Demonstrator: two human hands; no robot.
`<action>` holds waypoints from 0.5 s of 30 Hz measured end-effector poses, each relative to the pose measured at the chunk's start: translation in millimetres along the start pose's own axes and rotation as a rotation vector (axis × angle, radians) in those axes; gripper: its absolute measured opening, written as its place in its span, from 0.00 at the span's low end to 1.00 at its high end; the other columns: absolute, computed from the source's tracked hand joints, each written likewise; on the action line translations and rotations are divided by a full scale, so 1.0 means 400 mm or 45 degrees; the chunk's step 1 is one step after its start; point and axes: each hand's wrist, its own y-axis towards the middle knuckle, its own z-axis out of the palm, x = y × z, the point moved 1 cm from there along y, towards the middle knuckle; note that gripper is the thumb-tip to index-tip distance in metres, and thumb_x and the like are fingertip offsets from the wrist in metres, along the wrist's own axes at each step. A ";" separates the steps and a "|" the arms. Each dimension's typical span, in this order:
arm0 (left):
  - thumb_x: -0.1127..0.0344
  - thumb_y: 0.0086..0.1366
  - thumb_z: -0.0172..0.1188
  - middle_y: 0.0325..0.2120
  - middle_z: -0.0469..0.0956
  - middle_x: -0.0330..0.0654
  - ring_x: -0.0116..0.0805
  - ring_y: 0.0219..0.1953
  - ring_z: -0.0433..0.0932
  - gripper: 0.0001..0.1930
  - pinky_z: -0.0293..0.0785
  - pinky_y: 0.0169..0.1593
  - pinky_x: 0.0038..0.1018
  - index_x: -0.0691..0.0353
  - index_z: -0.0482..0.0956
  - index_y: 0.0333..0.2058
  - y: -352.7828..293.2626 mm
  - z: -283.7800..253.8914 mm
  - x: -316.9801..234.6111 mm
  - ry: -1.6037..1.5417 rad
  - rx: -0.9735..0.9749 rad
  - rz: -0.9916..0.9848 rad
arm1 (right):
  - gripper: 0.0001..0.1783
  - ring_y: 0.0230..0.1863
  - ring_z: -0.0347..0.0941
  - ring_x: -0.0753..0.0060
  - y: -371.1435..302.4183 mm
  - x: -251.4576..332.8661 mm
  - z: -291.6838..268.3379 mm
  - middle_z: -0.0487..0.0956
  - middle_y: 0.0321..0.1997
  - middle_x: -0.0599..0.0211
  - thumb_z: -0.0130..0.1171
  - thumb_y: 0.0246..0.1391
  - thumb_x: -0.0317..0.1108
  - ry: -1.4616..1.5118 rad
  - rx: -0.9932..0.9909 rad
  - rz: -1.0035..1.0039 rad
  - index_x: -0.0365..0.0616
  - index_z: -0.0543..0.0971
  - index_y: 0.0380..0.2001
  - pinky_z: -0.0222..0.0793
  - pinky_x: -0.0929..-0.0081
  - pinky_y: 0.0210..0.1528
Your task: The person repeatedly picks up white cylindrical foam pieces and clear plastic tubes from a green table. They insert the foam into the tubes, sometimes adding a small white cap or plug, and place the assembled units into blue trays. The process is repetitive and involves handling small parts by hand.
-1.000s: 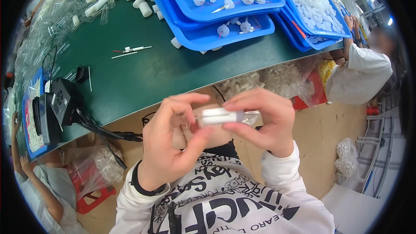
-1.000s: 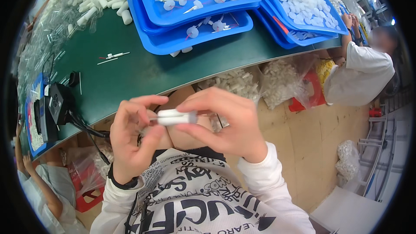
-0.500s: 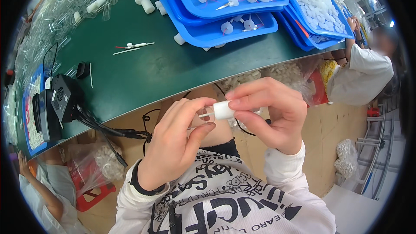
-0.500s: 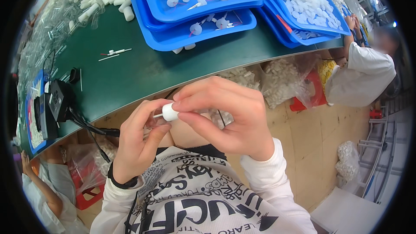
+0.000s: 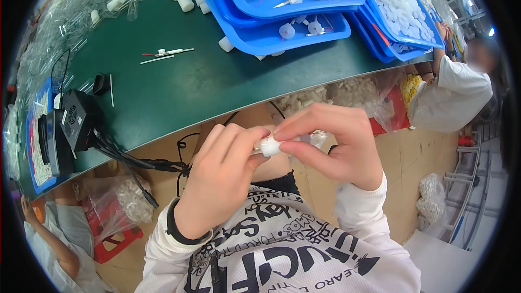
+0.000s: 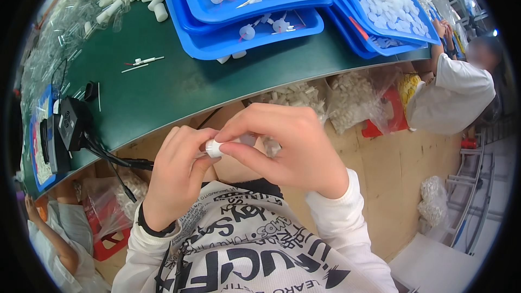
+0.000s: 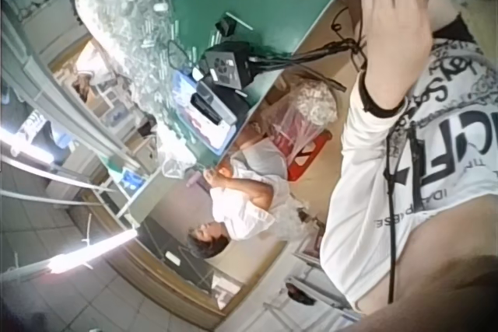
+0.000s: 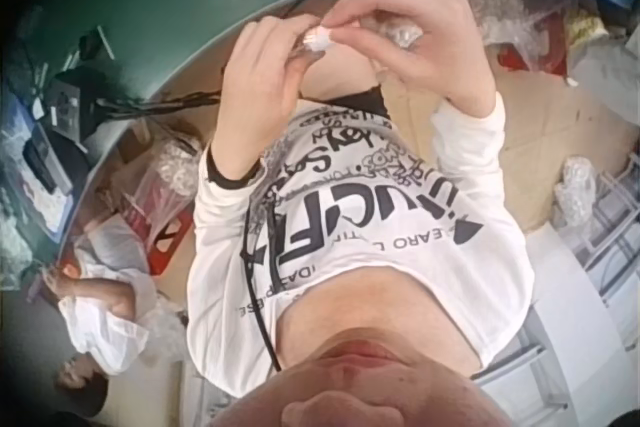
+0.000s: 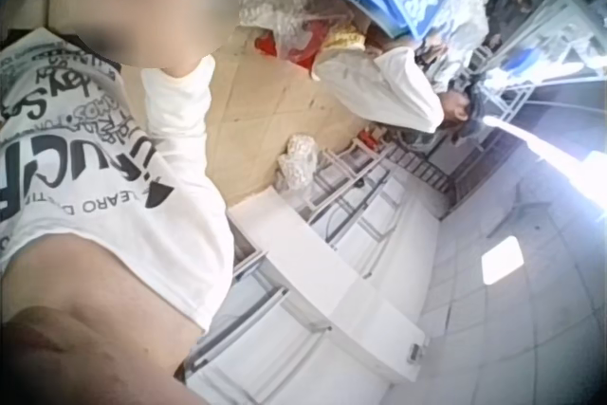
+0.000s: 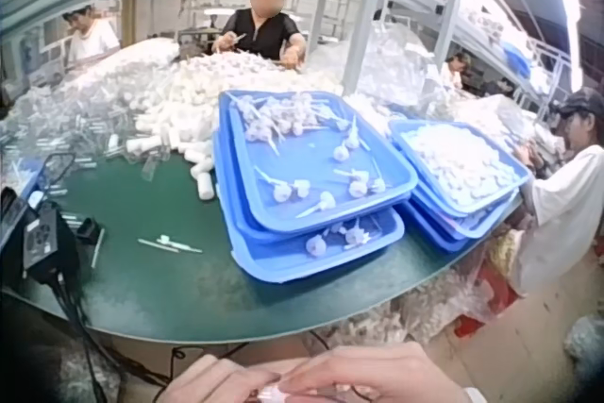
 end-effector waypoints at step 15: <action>0.72 0.53 0.61 0.27 0.72 0.48 0.46 0.27 0.73 0.14 0.69 0.31 0.33 0.67 0.72 0.39 -0.138 0.057 0.030 -0.093 0.385 -0.203 | 0.10 0.35 0.77 0.77 -0.271 -0.055 0.195 0.79 0.35 0.61 0.60 0.49 0.25 0.785 -0.515 0.740 0.34 0.78 0.37 0.72 0.83 0.36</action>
